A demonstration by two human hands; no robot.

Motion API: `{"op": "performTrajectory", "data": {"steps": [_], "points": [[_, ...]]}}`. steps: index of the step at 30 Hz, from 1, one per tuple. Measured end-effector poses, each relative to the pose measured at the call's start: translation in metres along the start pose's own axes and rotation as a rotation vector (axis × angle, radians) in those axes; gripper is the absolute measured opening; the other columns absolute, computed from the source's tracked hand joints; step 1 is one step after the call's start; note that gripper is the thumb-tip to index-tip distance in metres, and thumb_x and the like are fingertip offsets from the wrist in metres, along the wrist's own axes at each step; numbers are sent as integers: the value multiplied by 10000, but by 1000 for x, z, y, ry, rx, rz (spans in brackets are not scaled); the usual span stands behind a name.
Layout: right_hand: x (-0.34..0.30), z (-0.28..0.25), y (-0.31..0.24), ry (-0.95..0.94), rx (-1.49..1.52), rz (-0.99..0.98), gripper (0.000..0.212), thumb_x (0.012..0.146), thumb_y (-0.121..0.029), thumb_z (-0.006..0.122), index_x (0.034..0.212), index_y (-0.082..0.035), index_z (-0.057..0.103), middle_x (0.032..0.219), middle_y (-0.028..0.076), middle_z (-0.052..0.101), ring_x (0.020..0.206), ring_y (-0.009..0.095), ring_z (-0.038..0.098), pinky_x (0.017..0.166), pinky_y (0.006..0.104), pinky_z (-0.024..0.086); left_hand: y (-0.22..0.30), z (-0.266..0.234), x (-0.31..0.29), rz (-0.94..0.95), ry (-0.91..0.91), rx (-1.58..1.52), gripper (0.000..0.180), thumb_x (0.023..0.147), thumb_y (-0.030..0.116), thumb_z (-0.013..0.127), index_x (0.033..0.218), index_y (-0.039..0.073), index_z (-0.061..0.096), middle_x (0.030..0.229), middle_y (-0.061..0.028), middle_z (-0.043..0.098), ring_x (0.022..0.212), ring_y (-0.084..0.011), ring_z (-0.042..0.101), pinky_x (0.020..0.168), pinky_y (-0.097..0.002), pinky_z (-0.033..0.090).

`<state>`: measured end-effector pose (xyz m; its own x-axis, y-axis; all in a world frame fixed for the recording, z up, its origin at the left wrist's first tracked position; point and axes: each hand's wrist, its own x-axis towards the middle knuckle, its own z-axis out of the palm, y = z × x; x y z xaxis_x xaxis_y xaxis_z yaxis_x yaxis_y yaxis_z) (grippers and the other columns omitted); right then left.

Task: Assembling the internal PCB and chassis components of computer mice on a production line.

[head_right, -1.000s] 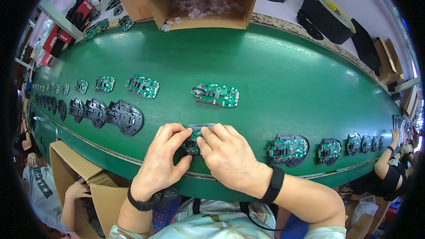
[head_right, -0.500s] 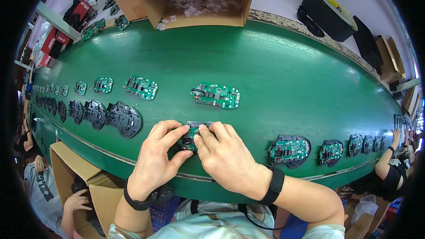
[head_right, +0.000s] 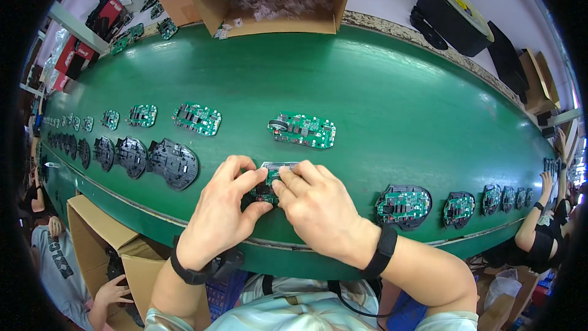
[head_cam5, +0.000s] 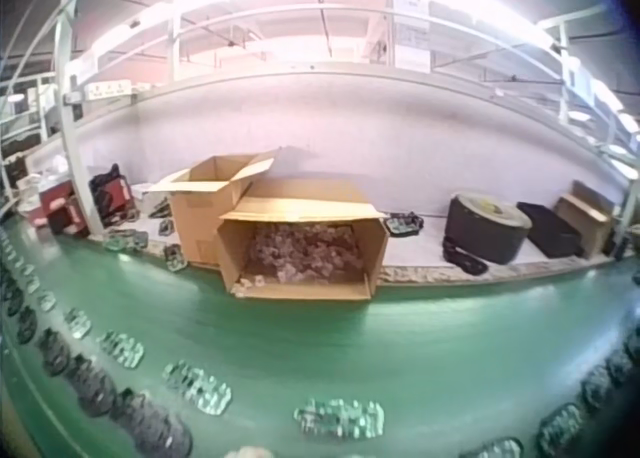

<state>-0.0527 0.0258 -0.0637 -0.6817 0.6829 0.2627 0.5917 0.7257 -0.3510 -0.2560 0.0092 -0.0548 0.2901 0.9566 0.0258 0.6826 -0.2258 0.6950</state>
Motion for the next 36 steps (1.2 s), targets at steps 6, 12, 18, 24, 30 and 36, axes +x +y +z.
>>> {"op": "performTrajectory", "data": {"steps": [6, 12, 18, 24, 30, 36], "points": [[1, -3, 12, -44, 73, 9, 366, 746, -106, 785, 1085, 31, 769, 1132, 167, 760, 1004, 267, 670, 882, 375, 570, -1, -1, 7, -37, -84, 7, 450, 763, 54, 851, 1171, -14, 674, 1164, -162, 593, 997, -371, 652, 850, -452, 542], [-2, 0, 2, -17, -22, 36, 358, 737, -127, 807, 1066, 11, 779, 1120, 160, 769, 1002, 271, 692, 827, 376, 594, 4, -10, 11, 2, -161, 75, 430, 755, 58, 838, 1144, -11, 668, 1188, -173, 587, 1097, -381, 613, 912, -461, 513], [10, -9, 17, -102, 135, 75, 320, 721, -146, 834, 1011, -23, 781, 1035, 149, 777, 943, 299, 719, 824, 396, 595, 10, 27, -15, 172, 160, 358, 502, 752, 5, 779, 1241, -2, 670, 1292, -197, 601, 1237, -397, 560, 1046, -526, 443], [25, -38, 4, -219, 238, 246, 304, 749, -162, 848, 993, -1, 767, 989, 186, 762, 959, 353, 730, 851, 439, 588, 17, 14, -36, 175, 55, 340, 593, 778, 117, 819, 1346, 58, 658, 1384, -221, 582, 1326, -400, 532, 1169, -552, 387], [49, -45, 4, -178, 271, 277, 190, 807, -87, 790, 956, 26, 761, 855, 220, 735, 817, 390, 730, 752, 439, 581, 24, 8, -39, 213, 97, 401, 545, 789, 170, 822, 1306, 67, 682, 1360, -221, 600, 1297, -392, 561, 1169, -549, 394], [68, -33, 9, -352, 178, 355, 144, 805, -94, 793, 840, 33, 733, 855, 234, 731, 841, 396, 733, 759, 470, 588, 22, 14, -33, 247, 109, 472, 460, 815, 171, 792, 1251, 52, 703, 1293, -232, 629, 1262, -386, 587, 1170, -529, 404]]}}
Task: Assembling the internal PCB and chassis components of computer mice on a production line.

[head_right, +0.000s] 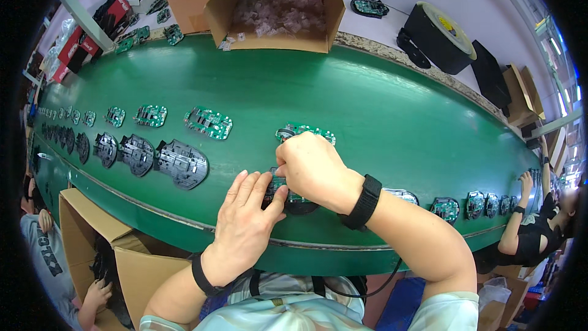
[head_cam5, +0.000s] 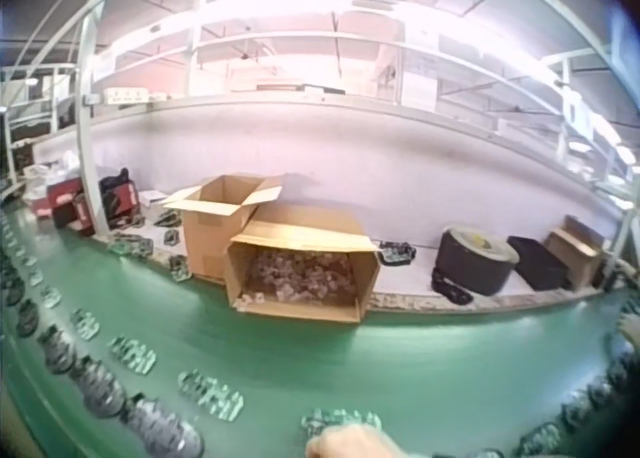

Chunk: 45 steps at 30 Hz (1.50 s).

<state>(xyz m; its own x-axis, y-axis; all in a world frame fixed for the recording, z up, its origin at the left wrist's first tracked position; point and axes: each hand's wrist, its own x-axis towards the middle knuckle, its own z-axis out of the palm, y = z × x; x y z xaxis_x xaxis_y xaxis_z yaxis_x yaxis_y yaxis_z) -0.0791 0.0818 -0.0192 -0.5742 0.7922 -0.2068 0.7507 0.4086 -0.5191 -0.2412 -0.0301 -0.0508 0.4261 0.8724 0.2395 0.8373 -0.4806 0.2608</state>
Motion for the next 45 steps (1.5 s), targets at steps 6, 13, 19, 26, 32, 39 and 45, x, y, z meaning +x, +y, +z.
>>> {"op": "performTrajectory", "data": {"steps": [6, 13, 19, 26, 32, 39, 45], "points": [[-8, 14, 4, 133, -113, -126, 115, 774, -73, 794, 801, 9, 718, 819, 210, 723, 813, 396, 726, 745, 472, 584, 2, 3, 3, 36, 12, 6, 345, 840, 120, 712, 1173, 31, 715, 1252, -243, 641, 1240, -382, 597, 1175, -516, 409], [-12, -12, 12, 107, -29, -84, 72, 781, -54, 763, 790, -4, 712, 782, 212, 702, 789, 408, 711, 722, 490, 566, -3, 4, 16, 64, 18, -33, 300, 827, 82, 659, 1117, 33, 716, 1177, -213, 660, 1178, -364, 617, 1174, -510, 418], [-34, -47, 14, 151, -98, -40, 48, 800, -55, 747, 813, -9, 743, 797, 213, 710, 803, 416, 706, 754, 504, 556, -2, -9, 20, 51, -53, -57, 302, 839, 97, 689, 1135, 43, 715, 1199, -195, 648, 1194, -363, 600, 1182, -535, 397], [-35, -54, 37, 210, -194, -54, 315, 798, -94, 816, 1076, 36, 742, 1079, 229, 728, 1059, 409, 673, 936, 472, 541, 1, -15, 2, -37, -14, -391, 505, 791, 105, 826, 1269, 65, 671, 1378, -218, 569, 1297, -409, 522, 1186, -566, 361], [2, -66, 21, 196, -220, -137, 309, 810, -133, 817, 1059, 35, 750, 1028, 247, 731, 1032, 408, 690, 932, 473, 556, -30, -67, -24, -182, 140, -391, 548, 782, 82, 831, 1304, 47, 666, 1422, -231, 566, 1317, -451, 516, 1122, -544, 434], [133, -103, 29, 401, -371, -110, 238, 810, -126, 781, 1019, -11, 791, 922, 250, 748, 913, 415, 736, 887, 469, 587, -85, -77, -43, -392, 157, -212, 717, 757, 74, 856, 1416, 26, 579, 1520, -254, 474, 1398, -467, 440, 1158, -523, 403], [210, -91, 27, 272, -277, 135, 290, 872, -171, 744, 1158, -135, 778, 1206, 190, 728, 1162, 378, 677, 1010, 467, 541, -85, -79, -50, -407, 25, -269, 842, 695, 117, 908, 1447, 24, 542, 1522, -240, 466, 1393, -446, 435, 1156, -520, 406]]}}
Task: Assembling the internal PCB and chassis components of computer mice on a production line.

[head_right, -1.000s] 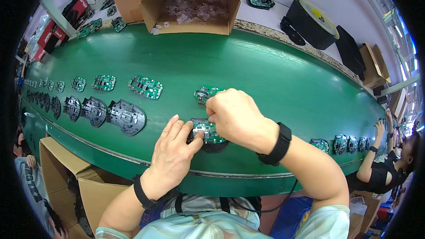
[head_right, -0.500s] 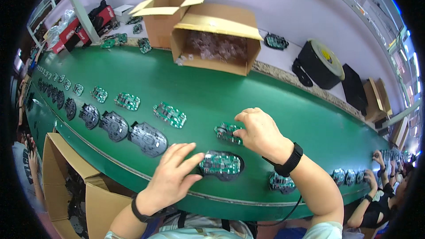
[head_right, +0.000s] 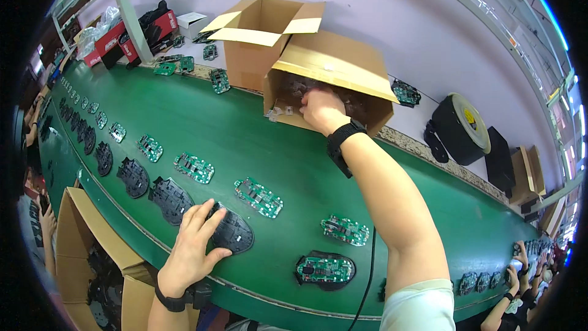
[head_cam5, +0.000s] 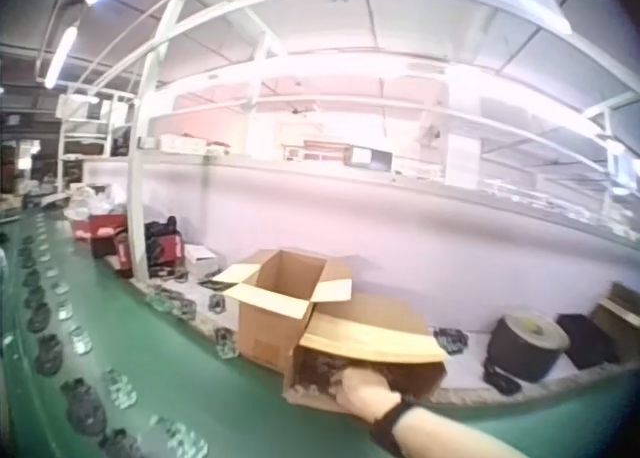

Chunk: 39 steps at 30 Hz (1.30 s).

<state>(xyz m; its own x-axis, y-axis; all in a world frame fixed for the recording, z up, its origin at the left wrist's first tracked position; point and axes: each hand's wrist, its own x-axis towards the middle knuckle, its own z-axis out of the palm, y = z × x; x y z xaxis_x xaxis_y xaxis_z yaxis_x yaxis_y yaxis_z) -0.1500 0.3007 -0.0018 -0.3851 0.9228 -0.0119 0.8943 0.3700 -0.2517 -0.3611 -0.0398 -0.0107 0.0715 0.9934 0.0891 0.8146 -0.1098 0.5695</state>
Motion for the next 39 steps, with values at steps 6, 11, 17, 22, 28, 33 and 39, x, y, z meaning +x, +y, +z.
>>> {"op": "performTrajectory", "data": {"steps": [6, 11, 17, 22, 28, 33, 39], "points": [[45, 0, 3, 45, -117, -34, 203, 869, -195, 747, 1062, -153, 793, 1129, 200, 733, 1150, 379, 656, 1002, 474, 533, 18, -18, 33, -5, -31, -70, 742, 673, 39, 887, 1362, 16, 614, 1404, -206, 567, 1244, -411, 538, 1044, -479, 494], [28, 11, 7, 143, -89, -98, 164, 849, -149, 752, 997, -82, 780, 972, 221, 757, 952, 405, 728, 885, 479, 577, 26, 14, 20, 28, -35, -78, 731, 663, 1, 868, 1351, 6, 621, 1379, -219, 581, 1184, -413, 564, 997, -474, 521], [-14, -23, -3, 204, 216, -191, 239, 859, -125, 753, 1088, -57, 769, 923, 237, 755, 918, 393, 743, 867, 451, 588, 46, 24, 16, 6, -9, -183, 699, 676, -13, 859, 1337, -4, 630, 1379, -234, 604, 1168, -407, 596, 983, -462, 535], [-117, -26, -38, -313, 626, -95, 106, 859, -37, 739, 950, 13, 758, 794, 207, 739, 707, 314, 745, 672, 378, 587, 31, 24, 4, 32, 99, -180, 650, 678, -21, 855, 1298, 5, 662, 1342, -203, 645, 1157, -404, 619, 963, -453, 545], [-228, 5, -60, -282, 436, -390, 99, 854, -29, 681, 931, 8, 632, 751, 225, 695, 722, 428, 712, 659, 486, 573, 27, 28, 8, 94, 8, -134, 727, 655, 19, 877, 1345, 28, 646, 1414, -180, 605, 1274, -399, 557, 1072, -481, 477], [-241, 30, -72, -118, 299, -485, 109, 836, -64, 711, 888, -18, 628, 871, 161, 632, 890, 352, 641, 784, 454, 517, 26, 36, 7, 72, -11, -146, 730, 650, -5, 870, 1342, 18, 640, 1410, -174, 610, 1243, -393, 575, 1049, -467, 499], [-246, 34, -77, -149, 171, -413, 123, 817, -74, 749, 859, -19, 648, 889, 153, 637, 909, 353, 638, 817, 447, 521, 19, 37, 5, 88, -21, -167, 722, 636, -32, 862, 1322, 5, 639, 1402, -171, 613, 1208, -386, 588, 1024, -458, 516]]}}
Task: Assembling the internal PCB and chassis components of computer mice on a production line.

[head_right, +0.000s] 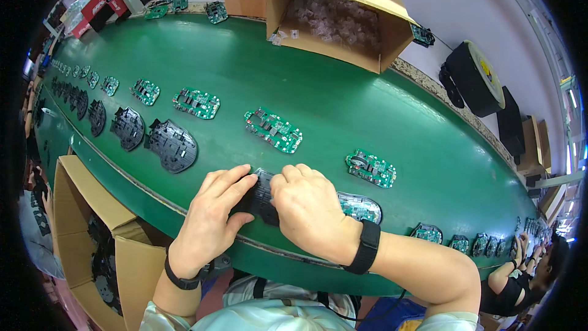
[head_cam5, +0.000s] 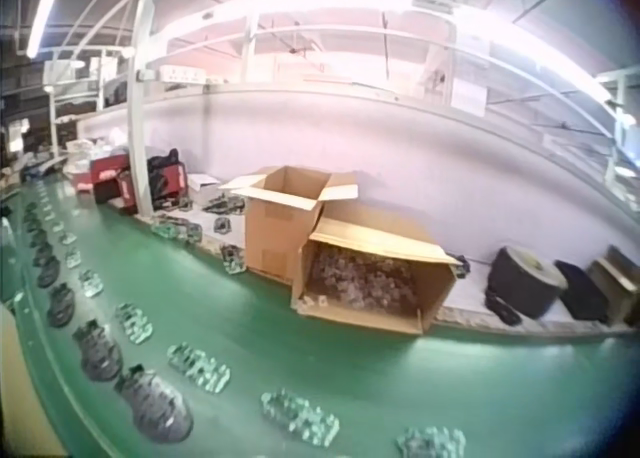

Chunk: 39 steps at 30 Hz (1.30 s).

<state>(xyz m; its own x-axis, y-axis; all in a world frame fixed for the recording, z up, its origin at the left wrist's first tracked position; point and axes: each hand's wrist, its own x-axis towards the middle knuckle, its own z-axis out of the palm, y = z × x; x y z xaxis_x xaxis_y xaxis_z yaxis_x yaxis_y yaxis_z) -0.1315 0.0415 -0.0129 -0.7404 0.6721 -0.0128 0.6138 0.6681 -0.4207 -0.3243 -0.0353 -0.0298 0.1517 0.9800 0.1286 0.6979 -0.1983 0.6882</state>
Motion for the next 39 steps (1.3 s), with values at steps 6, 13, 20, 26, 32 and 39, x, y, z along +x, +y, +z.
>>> {"op": "performTrajectory", "data": {"steps": [6, 13, 20, 26, 32, 39], "points": [[-1, 10, -2, 12, -19, 17, 123, 813, -81, 762, 851, -26, 658, 868, 142, 640, 901, 350, 648, 808, 451, 529, -8, -1, -1, 21, -36, -9, 680, 659, -73, 821, 1311, -33, 632, 1410, -183, 584, 1226, -375, 570, 1048, -449, 509], [-1, 11, -1, -38, -12, 39, 125, 832, -92, 719, 884, -4, 646, 909, 164, 655, 917, 342, 661, 817, 444, 539, -10, 3, -1, 32, -70, -4, 666, 687, -52, 818, 1325, -33, 627, 1431, -186, 569, 1248, -372, 556, 1066, -447, 495], [-7, 9, 2, 7, 9, 45, 147, 802, -75, 776, 868, -28, 653, 864, 134, 638, 884, 346, 652, 779, 453, 535, -5, 4, 0, 34, -80, -11, 676, 694, -24, 834, 1337, -19, 624, 1442, -185, 568, 1239, -375, 561, 1049, -456, 500], [-14, -1, 5, 47, 39, 71, 182, 803, -114, 808, 895, -39, 668, 843, 127, 638, 848, 348, 657, 737, 448, 536, -1, 7, 3, 53, -67, -7, 709, 671, -11, 860, 1342, 4, 630, 1446, -183, 575, 1208, -384, 575, 1020, -457, 522], [-33, -56, 27, 114, 102, 153, 215, 780, -103, 831, 928, -45, 686, 876, 145, 660, 867, 365, 664, 763, 468, 546, -2, 6, 1, 25, -61, -12, 717, 701, 1, 863, 1372, 22, 613, 1461, -195, 558, 1223, -393, 579, 1017, -456, 526], [-81, -64, 102, 101, -110, 298, 486, 790, -76, 820, 1246, 11, 678, 1337, 203, 652, 1207, 392, 621, 1029, 458, 516, -2, 5, 3, 27, -73, -29, 707, 723, 17, 865, 1382, 27, 610, 1459, -198, 560, 1221, -393, 586, 1022, -453, 524]]}}
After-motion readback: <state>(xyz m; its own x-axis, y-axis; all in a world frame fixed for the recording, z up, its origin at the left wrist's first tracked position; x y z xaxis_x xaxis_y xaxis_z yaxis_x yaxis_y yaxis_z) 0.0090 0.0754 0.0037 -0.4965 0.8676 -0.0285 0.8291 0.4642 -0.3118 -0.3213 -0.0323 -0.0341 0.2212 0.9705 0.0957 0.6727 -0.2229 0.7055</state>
